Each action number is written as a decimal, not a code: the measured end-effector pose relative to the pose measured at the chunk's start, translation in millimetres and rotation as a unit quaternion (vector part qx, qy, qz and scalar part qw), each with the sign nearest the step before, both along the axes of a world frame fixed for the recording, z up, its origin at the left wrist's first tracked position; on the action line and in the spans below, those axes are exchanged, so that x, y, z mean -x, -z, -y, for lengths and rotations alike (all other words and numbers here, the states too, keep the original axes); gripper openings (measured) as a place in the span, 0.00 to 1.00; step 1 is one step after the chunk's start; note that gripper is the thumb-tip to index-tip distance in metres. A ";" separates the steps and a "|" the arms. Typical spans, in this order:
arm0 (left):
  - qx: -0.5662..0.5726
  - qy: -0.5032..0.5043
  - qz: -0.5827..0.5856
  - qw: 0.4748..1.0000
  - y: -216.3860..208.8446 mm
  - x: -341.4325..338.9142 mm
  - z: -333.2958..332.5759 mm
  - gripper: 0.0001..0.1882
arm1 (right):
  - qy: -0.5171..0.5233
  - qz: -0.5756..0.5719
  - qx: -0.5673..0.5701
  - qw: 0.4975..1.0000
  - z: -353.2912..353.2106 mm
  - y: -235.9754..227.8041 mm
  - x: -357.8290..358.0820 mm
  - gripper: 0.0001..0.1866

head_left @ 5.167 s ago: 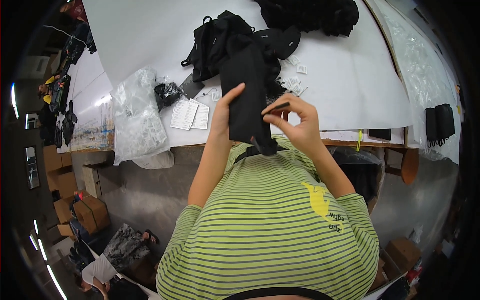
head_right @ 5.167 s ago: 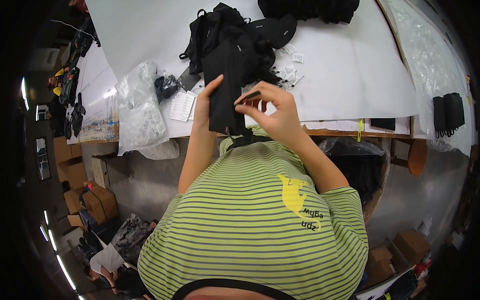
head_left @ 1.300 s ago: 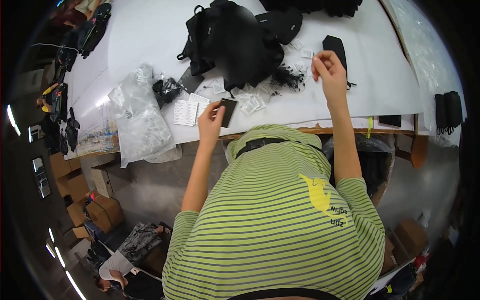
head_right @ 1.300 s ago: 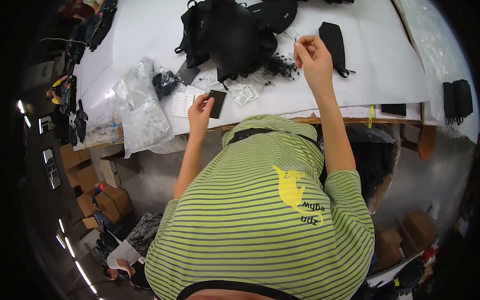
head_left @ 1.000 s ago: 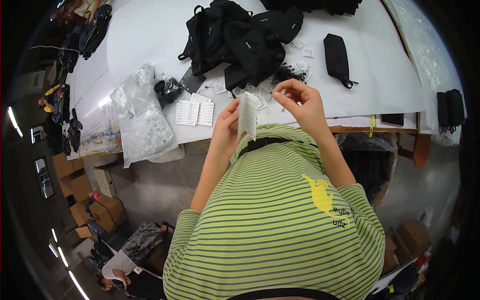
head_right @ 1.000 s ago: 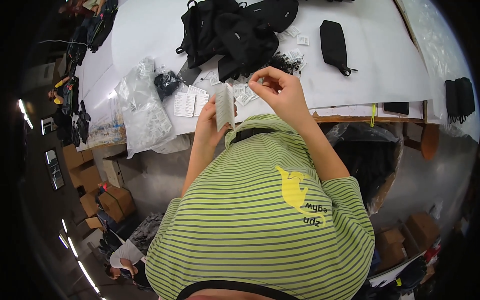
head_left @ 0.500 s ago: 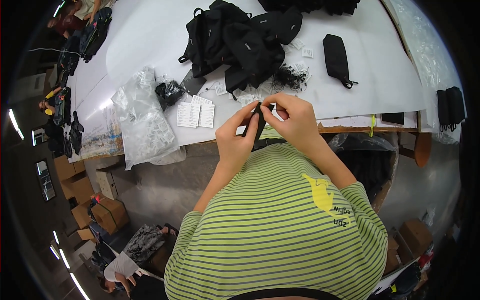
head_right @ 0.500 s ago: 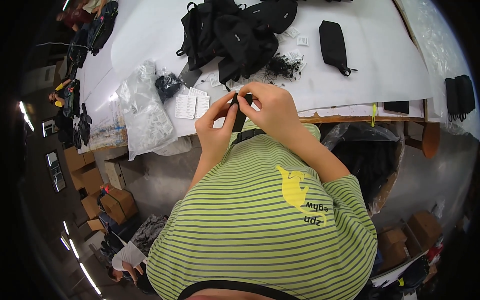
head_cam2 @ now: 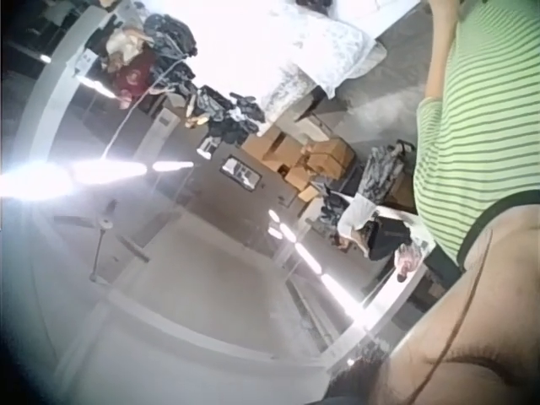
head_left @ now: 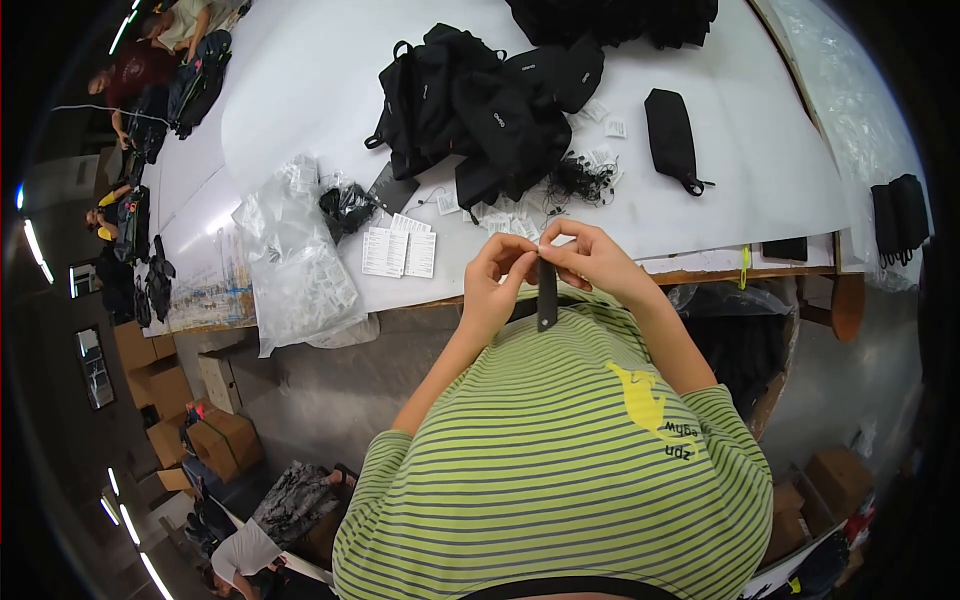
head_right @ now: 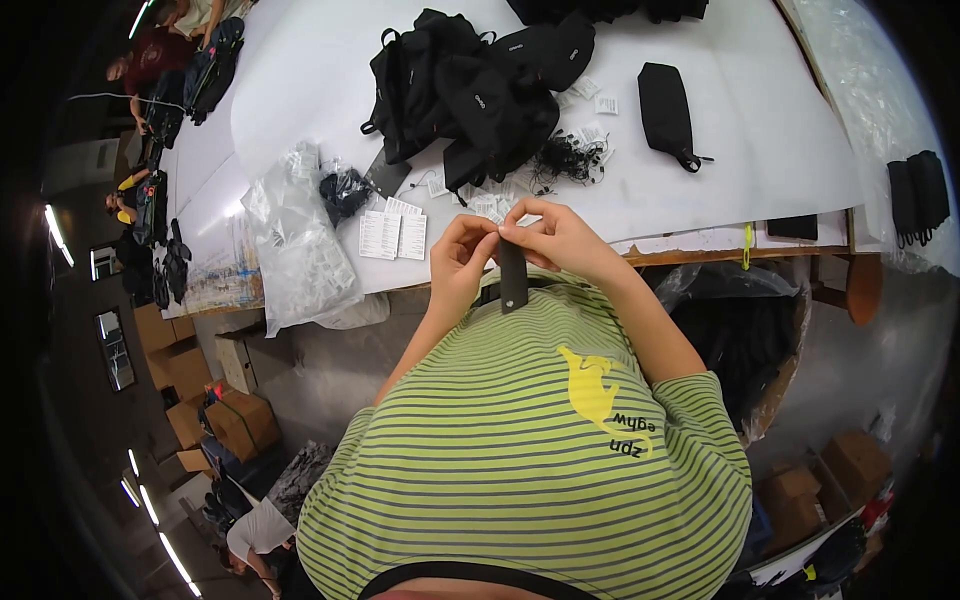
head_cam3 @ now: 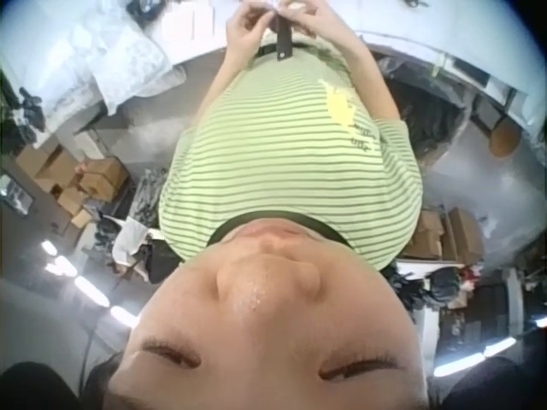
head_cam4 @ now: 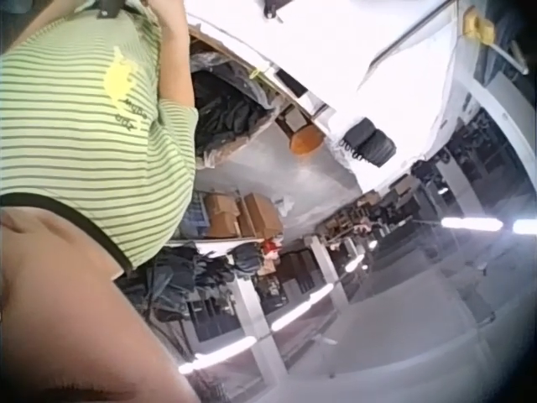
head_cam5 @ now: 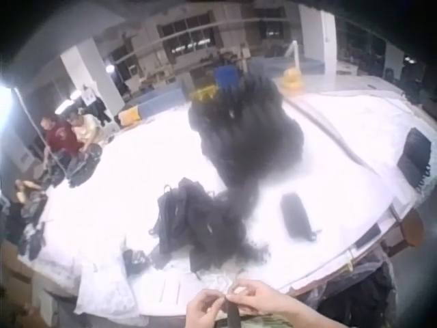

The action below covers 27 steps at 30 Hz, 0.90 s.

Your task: Inspecting and inserting small tags or components into black cases or pouches.

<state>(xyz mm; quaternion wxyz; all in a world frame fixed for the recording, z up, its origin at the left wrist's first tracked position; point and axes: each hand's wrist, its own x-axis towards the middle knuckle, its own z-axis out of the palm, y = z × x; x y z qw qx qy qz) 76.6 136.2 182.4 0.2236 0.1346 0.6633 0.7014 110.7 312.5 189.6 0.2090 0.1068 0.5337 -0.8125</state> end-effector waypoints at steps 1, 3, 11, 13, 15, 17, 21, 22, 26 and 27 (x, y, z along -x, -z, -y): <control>-0.048 0.002 0.042 0.998 0.7 0.3 -3.0 0.04 | -0.014 0.012 0.043 0.999 -2.5 -0.4 2.3 0.08; -0.058 0.006 0.035 0.998 12.9 10.2 -7.9 0.04 | -0.015 -0.008 0.027 0.999 -6.3 1.1 4.9 0.08; 0.222 -0.092 -0.166 0.956 121.2 73.8 -14.6 0.16 | -0.008 0.010 -0.039 0.999 -16.9 14.8 1.5 0.08; 0.196 -0.105 -0.181 0.958 114.0 70.7 -15.7 0.14 | 0.035 0.001 -0.053 0.998 -18.9 24.3 -1.0 0.08; 0.155 -0.135 -0.213 0.955 85.5 61.0 -20.1 0.11 | 0.080 -0.006 -0.063 0.995 -17.8 34.3 -2.1 0.09; 0.182 -0.099 -0.214 0.954 51.7 48.8 -18.3 0.10 | 0.171 -0.040 -0.130 0.976 -12.8 38.4 -1.1 0.08; 0.069 -0.038 -0.018 0.997 18.3 32.7 -14.7 0.09 | 0.183 -0.147 -0.309 0.922 3.2 29.1 3.8 0.05; -0.028 -0.013 0.131 0.991 16.2 31.7 -11.3 0.11 | 0.179 -0.147 -0.307 0.923 4.3 25.4 2.7 0.05; 0.052 0.017 0.122 0.991 9.2 31.4 -4.7 0.11 | 0.112 -0.204 -0.409 0.883 11.8 23.4 -1.6 0.06; 0.052 0.016 0.122 0.991 10.2 30.0 -3.3 0.11 | 0.109 -0.241 -0.421 0.868 13.7 24.6 -3.0 0.06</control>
